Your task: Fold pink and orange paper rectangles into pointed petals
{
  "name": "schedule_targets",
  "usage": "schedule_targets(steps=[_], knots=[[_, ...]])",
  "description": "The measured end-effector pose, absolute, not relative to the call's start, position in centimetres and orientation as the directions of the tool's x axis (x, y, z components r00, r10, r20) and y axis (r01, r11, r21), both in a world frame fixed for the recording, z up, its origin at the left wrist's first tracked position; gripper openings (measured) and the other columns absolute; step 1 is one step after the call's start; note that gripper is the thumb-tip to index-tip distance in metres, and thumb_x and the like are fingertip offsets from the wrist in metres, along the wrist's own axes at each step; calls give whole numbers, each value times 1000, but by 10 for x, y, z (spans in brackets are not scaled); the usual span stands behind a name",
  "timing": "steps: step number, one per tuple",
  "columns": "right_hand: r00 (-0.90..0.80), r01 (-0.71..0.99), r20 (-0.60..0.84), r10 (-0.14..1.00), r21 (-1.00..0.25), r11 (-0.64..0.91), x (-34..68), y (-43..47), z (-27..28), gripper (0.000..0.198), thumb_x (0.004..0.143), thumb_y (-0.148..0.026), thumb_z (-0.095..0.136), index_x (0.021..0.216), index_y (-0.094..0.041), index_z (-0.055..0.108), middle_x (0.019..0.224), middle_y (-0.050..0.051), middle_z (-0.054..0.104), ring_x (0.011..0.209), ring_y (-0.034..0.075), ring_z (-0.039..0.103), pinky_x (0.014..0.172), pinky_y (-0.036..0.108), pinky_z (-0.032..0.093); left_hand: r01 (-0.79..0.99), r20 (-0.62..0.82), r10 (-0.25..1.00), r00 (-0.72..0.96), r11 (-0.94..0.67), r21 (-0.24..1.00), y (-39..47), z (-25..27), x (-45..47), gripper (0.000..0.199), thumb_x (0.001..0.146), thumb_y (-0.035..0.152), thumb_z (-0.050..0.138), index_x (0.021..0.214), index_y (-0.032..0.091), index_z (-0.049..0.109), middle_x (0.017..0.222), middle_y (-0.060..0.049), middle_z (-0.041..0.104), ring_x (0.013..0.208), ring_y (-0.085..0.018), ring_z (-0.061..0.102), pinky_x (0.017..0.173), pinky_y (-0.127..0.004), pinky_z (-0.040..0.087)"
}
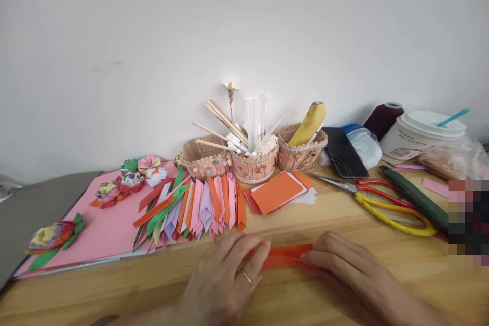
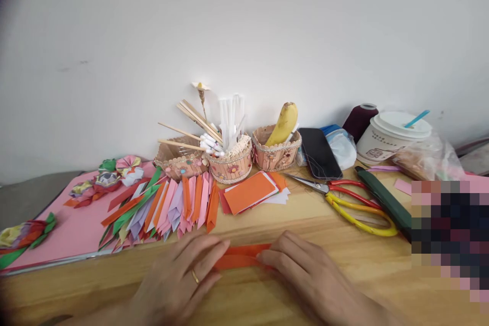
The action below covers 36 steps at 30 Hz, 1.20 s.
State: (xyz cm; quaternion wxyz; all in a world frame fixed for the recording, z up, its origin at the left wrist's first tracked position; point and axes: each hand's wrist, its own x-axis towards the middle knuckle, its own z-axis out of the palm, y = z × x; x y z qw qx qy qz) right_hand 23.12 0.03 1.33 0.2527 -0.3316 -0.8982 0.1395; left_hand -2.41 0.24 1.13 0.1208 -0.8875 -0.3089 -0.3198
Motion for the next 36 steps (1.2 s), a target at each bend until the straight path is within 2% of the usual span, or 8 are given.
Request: schedule_targets(steps=[3, 6, 11, 13, 15, 19, 30, 36], knots=[[-701, 496, 345, 624, -392, 774, 231, 3, 16, 30, 97, -19, 32, 114, -27, 54, 85, 3, 66, 75, 16, 61, 66, 25, 50, 613, 652, 462, 601, -790, -6, 3, 13, -24, 23, 95, 13, 41, 97, 14, 64, 79, -3, 67, 77, -15, 61, 72, -27, 54], [-740, 470, 319, 591, -383, 795, 231, 5, 15, 28, 97, -20, 31, 109, -25, 56, 83, 4, 64, 73, 17, 59, 65, 28, 49, 569, 652, 423, 629, -822, -17, 1, 14, -26, 19, 93, 11, 45, 91, 14, 64, 67, 0, 63, 71, -14, 60, 64, -23, 52], [-734, 517, 260, 627, -385, 765, 227, 3, 13, 20, 92, -14, 39, 95, -23, 57, 83, 4, 61, 72, 17, 56, 63, 28, 46, 590, 671, 386, 633, -802, -95, -4, 14, -25, 15, 92, 14, 51, 95, 19, 64, 86, 1, 67, 81, -13, 61, 72, -24, 51], [-731, 532, 243, 637, -382, 756, 225, 3, 13, 16, 90, -13, 43, 93, -23, 57, 88, 5, 61, 78, 17, 57, 67, 28, 46, 628, 722, 412, 556, -777, -40, -5, 10, -21, 12, 91, 16, 53, 89, 19, 64, 83, 2, 66, 78, -11, 60, 73, -22, 50], [-728, 544, 234, 645, -376, 750, 222, 2, 14, 14, 89, -14, 44, 92, -22, 56, 94, 6, 61, 85, 18, 57, 73, 30, 47, 643, 744, 433, 509, -766, 6, -6, 6, -18, 16, 92, 15, 50, 82, 19, 62, 74, 3, 63, 71, -10, 57, 69, -21, 48], [-711, 578, 182, 679, -398, 712, 221, 3, 17, 14, 89, -15, 44, 89, -22, 55, 94, 6, 61, 85, 19, 57, 75, 33, 47, 601, 658, 456, 599, -799, 6, -6, 2, -21, 28, 96, 22, 43, 77, 18, 61, 67, 2, 60, 66, -11, 54, 62, -25, 44], [-669, 561, 84, 738, -594, 577, 226, 6, 17, 14, 93, -21, 46, 84, -22, 56, 88, 4, 58, 81, 16, 54, 69, 28, 43, 523, 545, 584, 602, -804, 283, -5, 5, -26, 24, 92, 21, 49, 71, 18, 61, 66, 0, 60, 66, -15, 48, 58, -27, 39], [-589, 616, 58, 806, -612, 495, 222, 7, 18, 19, 93, -24, 44, 77, -20, 53, 80, 3, 57, 74, 16, 54, 64, 27, 41, 535, 429, 701, 570, -713, 454, -4, 9, -26, 16, 87, 14, 52, 73, 17, 59, 68, -1, 58, 69, -16, 48, 64, -29, 40]])
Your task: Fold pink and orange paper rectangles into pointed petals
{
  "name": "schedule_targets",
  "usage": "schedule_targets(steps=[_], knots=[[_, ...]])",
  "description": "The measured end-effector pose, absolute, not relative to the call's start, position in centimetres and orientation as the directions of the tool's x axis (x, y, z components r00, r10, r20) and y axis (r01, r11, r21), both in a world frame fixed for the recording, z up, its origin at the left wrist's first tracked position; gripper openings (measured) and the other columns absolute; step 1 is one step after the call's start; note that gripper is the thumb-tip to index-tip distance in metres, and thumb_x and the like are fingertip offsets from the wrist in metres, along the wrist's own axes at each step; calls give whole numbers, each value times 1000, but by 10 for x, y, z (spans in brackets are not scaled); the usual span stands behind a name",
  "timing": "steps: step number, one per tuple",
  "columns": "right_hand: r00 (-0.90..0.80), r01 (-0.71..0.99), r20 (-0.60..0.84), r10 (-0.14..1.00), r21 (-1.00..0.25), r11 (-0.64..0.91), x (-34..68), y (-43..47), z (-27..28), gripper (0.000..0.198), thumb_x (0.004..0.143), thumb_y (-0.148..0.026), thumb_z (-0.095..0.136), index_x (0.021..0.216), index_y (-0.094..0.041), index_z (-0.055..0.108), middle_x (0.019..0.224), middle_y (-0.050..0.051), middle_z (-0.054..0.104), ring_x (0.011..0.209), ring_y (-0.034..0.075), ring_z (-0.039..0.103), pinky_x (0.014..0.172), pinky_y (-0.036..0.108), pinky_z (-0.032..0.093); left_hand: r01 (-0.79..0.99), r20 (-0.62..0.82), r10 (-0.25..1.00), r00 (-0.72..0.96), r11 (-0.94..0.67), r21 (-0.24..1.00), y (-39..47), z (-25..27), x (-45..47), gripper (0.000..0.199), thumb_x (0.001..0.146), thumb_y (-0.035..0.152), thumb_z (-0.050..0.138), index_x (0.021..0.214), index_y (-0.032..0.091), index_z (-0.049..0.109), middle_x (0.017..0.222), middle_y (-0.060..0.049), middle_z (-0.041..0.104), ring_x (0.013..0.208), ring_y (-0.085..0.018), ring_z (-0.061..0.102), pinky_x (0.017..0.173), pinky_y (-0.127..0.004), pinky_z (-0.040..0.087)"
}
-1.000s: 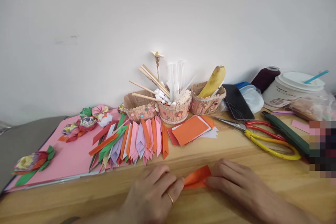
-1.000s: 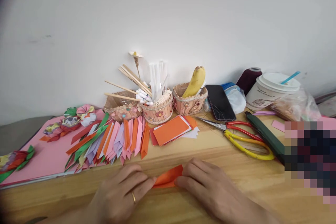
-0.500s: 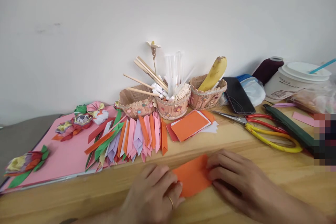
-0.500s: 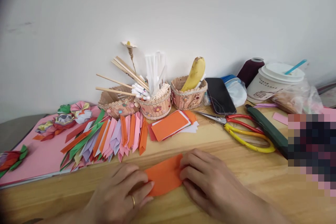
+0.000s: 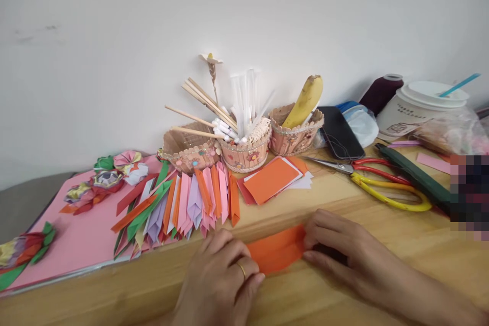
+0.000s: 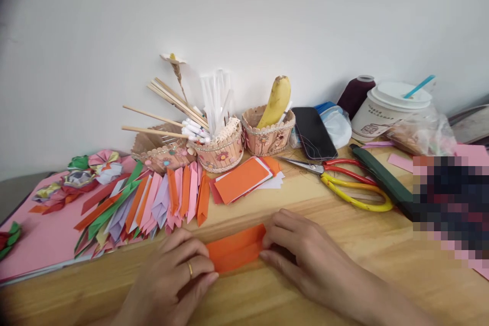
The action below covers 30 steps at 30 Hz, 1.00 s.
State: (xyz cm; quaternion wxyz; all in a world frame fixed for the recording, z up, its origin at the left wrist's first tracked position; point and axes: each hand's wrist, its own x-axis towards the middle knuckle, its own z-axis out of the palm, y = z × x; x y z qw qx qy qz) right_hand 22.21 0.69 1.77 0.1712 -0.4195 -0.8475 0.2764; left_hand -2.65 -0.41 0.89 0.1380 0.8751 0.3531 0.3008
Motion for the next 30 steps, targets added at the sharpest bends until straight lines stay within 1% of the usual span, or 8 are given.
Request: schedule_targets(steps=[3, 6, 9, 14, 18, 22, 30], knots=[[-544, 661, 50, 838, -589, 464, 219, 6, 16, 20, 93, -24, 43, 75, -20, 50, 77, 3, 56, 70, 17, 53, 62, 28, 41, 576, 389, 752, 532, -658, 485, -3, 10, -24, 17, 86, 13, 50, 70, 17, 55, 68, -2, 56, 71, -18, 49, 66, -31, 39], [-518, 697, 61, 853, -548, 462, 216, 5, 14, 19, 93, -24, 43, 75, -20, 48, 75, 3, 55, 69, 17, 53, 61, 28, 40, 626, 343, 789, 510, -613, 481, -3, 8, -21, 19, 85, 14, 49, 66, 17, 50, 66, -1, 55, 70, -18, 48, 64, -31, 38], [-508, 720, 80, 858, -506, 474, 215, 5, 13, 18, 91, -23, 44, 74, -20, 48, 74, 3, 55, 67, 17, 52, 60, 28, 40, 646, 339, 794, 505, -608, 462, -3, 5, -20, 20, 84, 13, 49, 65, 17, 47, 65, 0, 54, 69, -17, 47, 64, -30, 37], [-487, 767, 96, 868, -427, 478, 214, 5, 12, 17, 89, -23, 48, 72, -20, 48, 72, 2, 53, 63, 16, 51, 55, 27, 38, 645, 373, 779, 504, -626, 437, -2, 1, -20, 18, 83, 13, 50, 65, 17, 47, 65, 0, 54, 69, -17, 46, 66, -31, 36], [-489, 776, 102, 866, -402, 485, 215, 5, 10, 16, 89, -24, 48, 74, -20, 48, 72, 3, 53, 64, 16, 51, 55, 26, 37, 650, 379, 771, 512, -636, 416, -2, 1, -20, 19, 84, 12, 49, 65, 17, 47, 64, 0, 54, 69, -17, 46, 64, -30, 35], [-498, 782, 70, 864, -395, 482, 215, 6, 11, 16, 90, -22, 48, 74, -20, 49, 73, 3, 54, 65, 17, 52, 57, 27, 37, 656, 383, 767, 515, -640, 401, -1, 1, -20, 19, 82, 11, 48, 65, 17, 47, 64, 0, 54, 69, -18, 46, 64, -31, 35], [-458, 845, -59, 887, -340, 413, 213, 12, 15, 16, 86, -22, 53, 71, -20, 51, 73, 2, 57, 62, 17, 51, 56, 28, 33, 653, 376, 765, 522, -643, 401, -1, 2, -18, 16, 78, 8, 49, 65, 17, 47, 64, 0, 53, 68, -18, 45, 63, -31, 34]])
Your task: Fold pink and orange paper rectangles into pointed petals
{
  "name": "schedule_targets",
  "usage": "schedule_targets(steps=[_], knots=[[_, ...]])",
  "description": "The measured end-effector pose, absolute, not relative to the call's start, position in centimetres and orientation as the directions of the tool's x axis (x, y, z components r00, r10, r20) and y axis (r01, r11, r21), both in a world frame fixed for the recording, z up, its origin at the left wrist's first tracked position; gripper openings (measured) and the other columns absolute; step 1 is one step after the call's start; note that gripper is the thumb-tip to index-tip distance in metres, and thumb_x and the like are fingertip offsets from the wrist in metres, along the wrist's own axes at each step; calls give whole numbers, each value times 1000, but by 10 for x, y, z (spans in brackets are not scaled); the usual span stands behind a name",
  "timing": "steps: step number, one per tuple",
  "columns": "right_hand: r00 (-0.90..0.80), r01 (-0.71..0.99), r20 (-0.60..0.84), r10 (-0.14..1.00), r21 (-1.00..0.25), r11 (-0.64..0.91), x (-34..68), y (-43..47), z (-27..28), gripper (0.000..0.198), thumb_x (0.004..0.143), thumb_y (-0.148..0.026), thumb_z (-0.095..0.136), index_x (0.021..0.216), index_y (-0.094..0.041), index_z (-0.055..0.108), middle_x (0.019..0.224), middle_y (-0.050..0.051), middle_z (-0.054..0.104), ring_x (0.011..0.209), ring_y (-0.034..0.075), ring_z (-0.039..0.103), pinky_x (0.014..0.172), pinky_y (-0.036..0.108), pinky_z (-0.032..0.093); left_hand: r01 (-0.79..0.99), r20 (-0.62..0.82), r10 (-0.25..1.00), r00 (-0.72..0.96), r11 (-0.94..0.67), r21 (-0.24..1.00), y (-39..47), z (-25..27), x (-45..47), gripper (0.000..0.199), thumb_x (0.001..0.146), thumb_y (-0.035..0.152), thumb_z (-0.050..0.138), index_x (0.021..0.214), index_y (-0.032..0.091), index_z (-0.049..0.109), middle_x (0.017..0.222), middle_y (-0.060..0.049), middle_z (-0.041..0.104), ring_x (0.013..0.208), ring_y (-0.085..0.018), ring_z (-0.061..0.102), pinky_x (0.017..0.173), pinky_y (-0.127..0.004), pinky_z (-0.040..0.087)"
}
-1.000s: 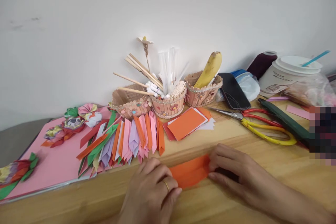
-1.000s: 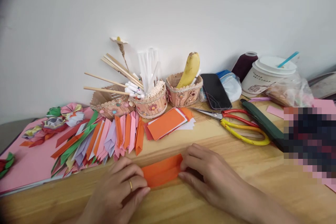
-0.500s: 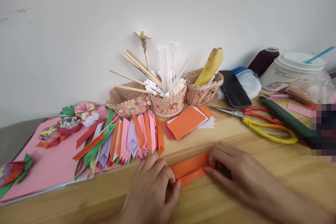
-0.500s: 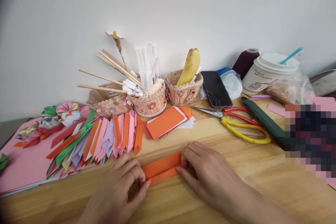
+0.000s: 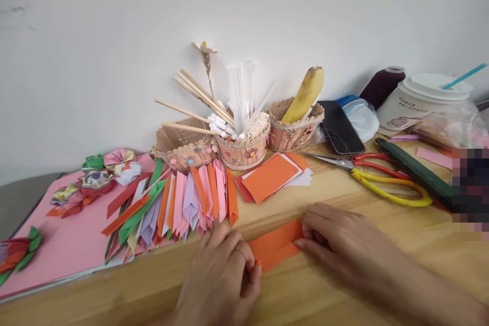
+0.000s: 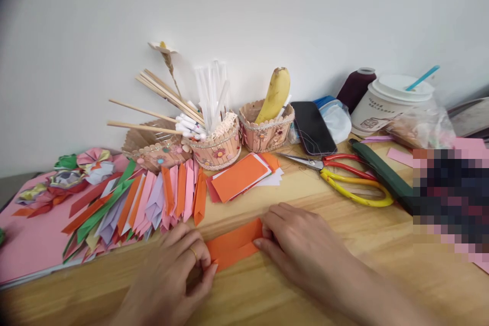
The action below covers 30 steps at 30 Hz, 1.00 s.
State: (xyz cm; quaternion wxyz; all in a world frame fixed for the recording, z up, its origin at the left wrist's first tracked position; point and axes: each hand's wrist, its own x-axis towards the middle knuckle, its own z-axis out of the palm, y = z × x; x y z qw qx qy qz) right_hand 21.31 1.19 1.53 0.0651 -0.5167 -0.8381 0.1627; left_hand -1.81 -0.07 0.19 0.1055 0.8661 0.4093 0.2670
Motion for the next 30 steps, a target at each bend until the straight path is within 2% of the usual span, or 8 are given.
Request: schedule_targets(steps=[7, 10, 13, 16, 20, 23, 27, 30], knots=[[-415, 875, -130, 901, -329, 356, 212, 15, 20, 14, 84, -24, 57, 71, -20, 55, 74, 2, 59, 61, 16, 52, 55, 26, 31, 674, 317, 779, 541, -627, 391, 0, 7, -20, 15, 74, 6, 51, 66, 17, 44, 66, 0, 51, 69, -19, 45, 63, -31, 34], [-399, 880, -130, 908, -332, 339, 210, 16, 22, 14, 83, -24, 59, 70, -20, 56, 73, 1, 59, 59, 14, 52, 53, 25, 30, 677, 299, 765, 571, -645, 356, -1, 8, -21, 13, 77, 6, 47, 77, 18, 52, 78, -3, 55, 74, -19, 45, 65, -31, 36], [-400, 876, -106, 910, -335, 346, 209, 16, 24, 13, 82, -22, 60, 70, -19, 57, 72, 1, 60, 58, 14, 52, 52, 25, 29, 641, 390, 689, 611, -720, 267, -4, 1, -20, 32, 82, 6, 42, 100, 27, 60, 94, -3, 57, 81, -20, 46, 71, -33, 36], [-403, 874, -96, 910, -335, 351, 209, 15, 24, 13, 82, -21, 60, 70, -19, 57, 71, 1, 59, 58, 14, 52, 52, 24, 29, 642, 523, 636, 567, -740, 203, -7, -11, -19, 30, 90, 15, 46, 109, 34, 59, 95, -1, 58, 83, -20, 45, 75, -34, 33], [-405, 867, -84, 910, -351, 354, 209, 14, 24, 14, 83, -21, 60, 70, -19, 55, 72, 1, 60, 59, 13, 52, 53, 24, 31, 624, 556, 568, 607, -774, 109, -7, -10, -21, 22, 92, 21, 52, 108, 32, 62, 91, 0, 62, 84, -18, 47, 74, -32, 31], [-399, 867, -89, 913, -362, 344, 208, 12, 24, 15, 83, -21, 60, 70, -19, 53, 73, 1, 59, 61, 14, 53, 53, 24, 33, 620, 534, 567, 627, -779, 99, -7, 1, -22, 18, 94, 20, 51, 101, 29, 65, 87, 2, 64, 82, -15, 47, 73, -30, 30], [-357, 870, -88, 930, -395, 296, 210, 13, 21, 14, 82, -21, 60, 72, -19, 50, 71, 0, 58, 59, 13, 51, 52, 24, 34, 600, 561, 545, 623, -793, 104, -7, 8, -23, 29, 99, 19, 40, 93, 25, 68, 85, 1, 65, 83, -15, 47, 73, -31, 29], [-348, 834, -48, 936, -471, 286, 217, 12, 20, 8, 85, -17, 54, 78, -19, 51, 71, 0, 58, 60, 13, 53, 53, 24, 38, 590, 563, 529, 635, -802, 89, -7, 8, -23, 31, 100, 18, 38, 93, 23, 67, 84, 1, 65, 83, -15, 47, 72, -31, 29]])
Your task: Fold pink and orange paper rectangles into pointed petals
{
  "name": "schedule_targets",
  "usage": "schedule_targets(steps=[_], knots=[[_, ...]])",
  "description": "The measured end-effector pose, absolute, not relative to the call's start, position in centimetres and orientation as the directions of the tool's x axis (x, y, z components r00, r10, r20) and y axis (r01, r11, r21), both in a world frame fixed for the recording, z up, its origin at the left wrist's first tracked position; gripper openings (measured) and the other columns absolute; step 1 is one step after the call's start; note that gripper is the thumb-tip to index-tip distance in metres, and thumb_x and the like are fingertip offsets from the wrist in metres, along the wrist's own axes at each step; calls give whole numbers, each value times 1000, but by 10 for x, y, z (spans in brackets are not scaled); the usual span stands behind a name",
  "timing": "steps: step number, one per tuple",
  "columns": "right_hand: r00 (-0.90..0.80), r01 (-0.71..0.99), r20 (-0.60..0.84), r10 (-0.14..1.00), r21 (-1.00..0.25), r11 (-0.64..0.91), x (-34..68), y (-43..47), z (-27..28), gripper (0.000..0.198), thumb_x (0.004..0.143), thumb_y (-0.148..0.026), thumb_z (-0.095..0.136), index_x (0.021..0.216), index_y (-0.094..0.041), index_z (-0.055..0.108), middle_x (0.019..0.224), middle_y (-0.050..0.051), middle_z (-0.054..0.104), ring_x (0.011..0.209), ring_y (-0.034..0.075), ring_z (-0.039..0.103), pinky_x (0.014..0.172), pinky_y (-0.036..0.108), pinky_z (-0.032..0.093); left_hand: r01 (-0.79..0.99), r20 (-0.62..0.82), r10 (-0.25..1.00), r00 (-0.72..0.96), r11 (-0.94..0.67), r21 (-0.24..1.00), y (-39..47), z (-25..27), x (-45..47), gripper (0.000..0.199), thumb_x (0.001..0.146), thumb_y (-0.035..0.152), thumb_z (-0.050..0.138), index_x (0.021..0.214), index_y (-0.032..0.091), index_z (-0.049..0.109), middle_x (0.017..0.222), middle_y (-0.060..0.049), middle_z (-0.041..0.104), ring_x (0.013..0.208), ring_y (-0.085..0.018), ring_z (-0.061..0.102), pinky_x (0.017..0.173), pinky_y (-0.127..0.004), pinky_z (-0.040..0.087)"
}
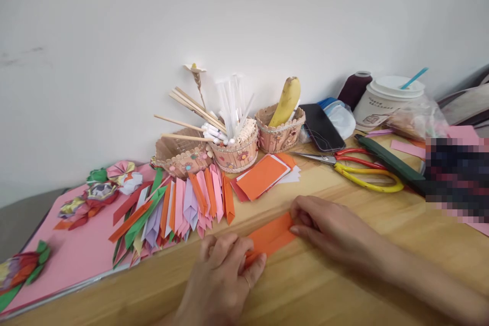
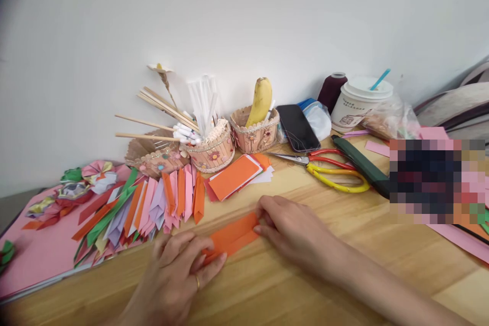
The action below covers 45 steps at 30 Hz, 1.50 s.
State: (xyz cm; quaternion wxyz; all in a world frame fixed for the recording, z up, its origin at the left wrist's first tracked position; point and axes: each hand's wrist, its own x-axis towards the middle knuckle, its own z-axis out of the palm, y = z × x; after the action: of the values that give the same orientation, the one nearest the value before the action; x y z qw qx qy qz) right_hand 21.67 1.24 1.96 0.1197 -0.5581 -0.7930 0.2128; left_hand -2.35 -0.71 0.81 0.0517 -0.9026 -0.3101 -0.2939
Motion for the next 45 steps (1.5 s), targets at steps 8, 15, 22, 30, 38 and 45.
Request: schedule_targets(steps=[8, 15, 22, 30, 38, 45], knots=[[-686, 659, 196, 701, -242, 713, 206, -25, 24, 38, 90, -36, 51, 125, -21, 50, 89, 4, 60, 75, 19, 55, 65, 32, 42, 607, 588, 520, 620, -792, 61, -8, 5, -18, 33, 99, 18, 37, 89, 24, 68, 78, 0, 61, 79, -16, 45, 71, -30, 29], [-646, 722, 158, 746, -189, 665, 201, -28, 16, 28, 89, -35, 51, 116, -27, 56, 85, 2, 57, 75, 19, 52, 66, 33, 37, 617, 539, 536, 649, -786, 38, -10, 5, -24, 25, 94, 13, 46, 102, 25, 66, 79, -1, 60, 81, -16, 46, 72, -31, 29], [-601, 768, 139, 787, -169, 617, 225, -23, 17, 27, 93, -33, 46, 116, -27, 58, 78, 2, 52, 69, 17, 49, 62, 31, 33, 668, 501, 570, 651, -743, -23, -21, 4, -36, 20, 89, 14, 52, 95, 25, 67, 85, -1, 64, 87, -17, 52, 72, -30, 31], [-568, 772, 160, 807, -235, 591, 240, -21, 14, 35, 92, -32, 48, 127, -29, 53, 78, 1, 53, 69, 15, 51, 63, 29, 37, 687, 425, 595, 682, -721, -92, -33, 4, -43, 24, 88, 12, 46, 98, 21, 65, 87, -4, 65, 87, -18, 55, 73, -30, 39], [-645, 701, 274, 713, -159, 695, 237, -22, 18, 20, 89, -25, 51, 104, -19, 63, 85, 6, 62, 75, 19, 55, 68, 34, 42, 682, 435, 573, 695, -716, -147, -26, 8, -40, 25, 89, 10, 44, 94, 20, 66, 84, -4, 64, 84, -18, 53, 72, -31, 36], [-815, 472, 353, 460, -58, 880, 214, -40, 13, 29, 95, -29, 41, 108, -16, 62, 106, 7, 70, 100, 23, 60, 87, 37, 44, 734, 480, 621, 620, -675, -75, -8, 9, -34, 29, 92, 15, 38, 99, 15, 66, 95, -7, 65, 95, -24, 50, 77, -38, 32]])
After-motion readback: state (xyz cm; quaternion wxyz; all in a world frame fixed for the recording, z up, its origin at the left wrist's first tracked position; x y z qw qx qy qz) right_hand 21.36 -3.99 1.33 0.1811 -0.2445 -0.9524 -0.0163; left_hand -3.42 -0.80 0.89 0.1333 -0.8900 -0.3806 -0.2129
